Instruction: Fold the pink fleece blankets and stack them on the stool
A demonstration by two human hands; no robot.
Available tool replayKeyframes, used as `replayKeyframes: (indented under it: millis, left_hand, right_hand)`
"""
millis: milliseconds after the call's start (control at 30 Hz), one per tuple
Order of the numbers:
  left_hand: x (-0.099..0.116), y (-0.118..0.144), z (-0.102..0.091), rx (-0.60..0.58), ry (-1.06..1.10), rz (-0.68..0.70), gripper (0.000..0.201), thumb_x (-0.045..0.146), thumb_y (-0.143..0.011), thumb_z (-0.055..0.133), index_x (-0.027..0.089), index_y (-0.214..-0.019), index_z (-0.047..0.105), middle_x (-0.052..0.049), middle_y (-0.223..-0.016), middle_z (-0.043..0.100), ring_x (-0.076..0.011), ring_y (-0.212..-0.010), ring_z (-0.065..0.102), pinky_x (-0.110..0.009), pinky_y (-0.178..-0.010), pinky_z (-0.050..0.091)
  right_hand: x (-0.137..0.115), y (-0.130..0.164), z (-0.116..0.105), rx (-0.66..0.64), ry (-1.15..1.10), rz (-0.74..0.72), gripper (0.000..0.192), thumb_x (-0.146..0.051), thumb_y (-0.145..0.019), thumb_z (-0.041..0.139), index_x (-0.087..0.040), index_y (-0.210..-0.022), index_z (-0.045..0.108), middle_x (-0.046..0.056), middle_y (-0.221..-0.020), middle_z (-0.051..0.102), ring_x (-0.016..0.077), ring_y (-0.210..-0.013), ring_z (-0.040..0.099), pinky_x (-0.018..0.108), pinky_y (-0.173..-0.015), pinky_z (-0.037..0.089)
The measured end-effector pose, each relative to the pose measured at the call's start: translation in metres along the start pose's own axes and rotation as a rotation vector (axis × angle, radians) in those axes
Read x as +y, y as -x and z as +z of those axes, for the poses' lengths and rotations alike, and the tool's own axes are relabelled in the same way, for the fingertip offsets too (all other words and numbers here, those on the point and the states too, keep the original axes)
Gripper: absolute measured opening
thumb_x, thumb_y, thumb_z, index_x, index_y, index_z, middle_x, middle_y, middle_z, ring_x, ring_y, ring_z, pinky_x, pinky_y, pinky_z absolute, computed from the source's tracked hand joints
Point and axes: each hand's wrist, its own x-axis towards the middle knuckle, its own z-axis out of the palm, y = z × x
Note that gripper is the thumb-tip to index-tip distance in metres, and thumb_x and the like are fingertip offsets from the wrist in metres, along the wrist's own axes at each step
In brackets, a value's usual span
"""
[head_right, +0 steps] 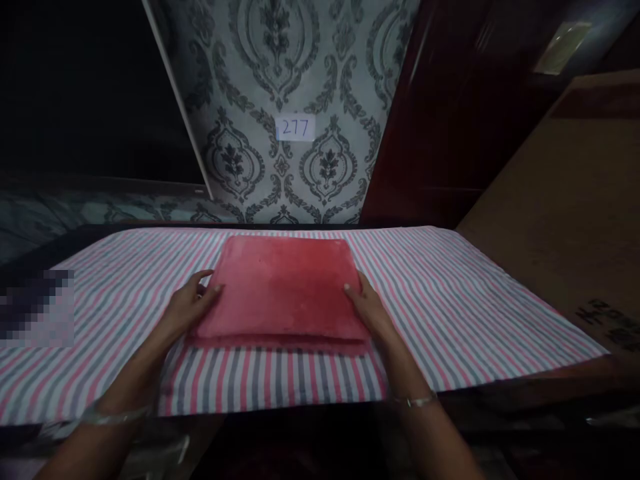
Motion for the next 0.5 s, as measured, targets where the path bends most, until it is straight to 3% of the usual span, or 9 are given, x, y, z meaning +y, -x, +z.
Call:
replayKeyframes:
  millis: [100,167,333,500]
  left_hand:
    - [0.000,0.039,0.000,0.041,-0.118,0.022,0.071,0.063,-0.085,0.042,0.018,-0.140,0.048,-0.008,-0.087,0.070,-0.0286,-0.081,0.068,-0.034,-0.067,0.048]
    - [0.006,0.051,0.003,0.064,-0.153,0.000,0.072,0.062,-0.088,0.039,0.016,-0.143,0.044,-0.011,-0.095,0.072,-0.0309,-0.088,0.069,-0.035,-0.070,0.049]
    - [0.016,0.046,0.016,0.097,-0.138,-0.009,0.060,0.052,-0.091,0.041,0.017,-0.140,0.046,-0.011,-0.095,0.072,-0.0307,-0.084,0.069,-0.034,-0.067,0.046]
    - [-0.008,0.036,0.019,0.273,-0.166,-0.094,0.041,0.042,-0.092,0.040,0.021,-0.124,0.056,-0.003,-0.068,0.062,-0.0271,-0.067,0.063,-0.030,-0.060,0.038]
  right_hand:
    - [0.005,0.033,-0.008,-0.034,-0.085,0.074,0.071,-0.055,-0.084,0.061,-0.023,-0.146,0.045,0.009,-0.123,0.070,0.0282,-0.108,0.068,0.044,-0.091,0.056]
    - [0.002,0.044,-0.009,-0.010,-0.066,0.115,0.078,-0.058,-0.084,0.059,-0.021,-0.150,0.040,0.012,-0.122,0.070,0.0299,-0.105,0.069,0.045,-0.090,0.057]
    - [0.001,0.049,0.003,0.131,0.112,-0.078,0.074,-0.058,-0.087,0.052,-0.018,-0.147,0.043,0.014,-0.141,0.058,0.0313,-0.128,0.056,0.047,-0.104,0.047]
    - [0.016,0.054,0.007,0.251,0.207,-0.160,0.059,-0.051,-0.092,0.045,-0.017,-0.140,0.051,0.014,-0.137,0.060,0.0288,-0.125,0.057,0.046,-0.104,0.045]
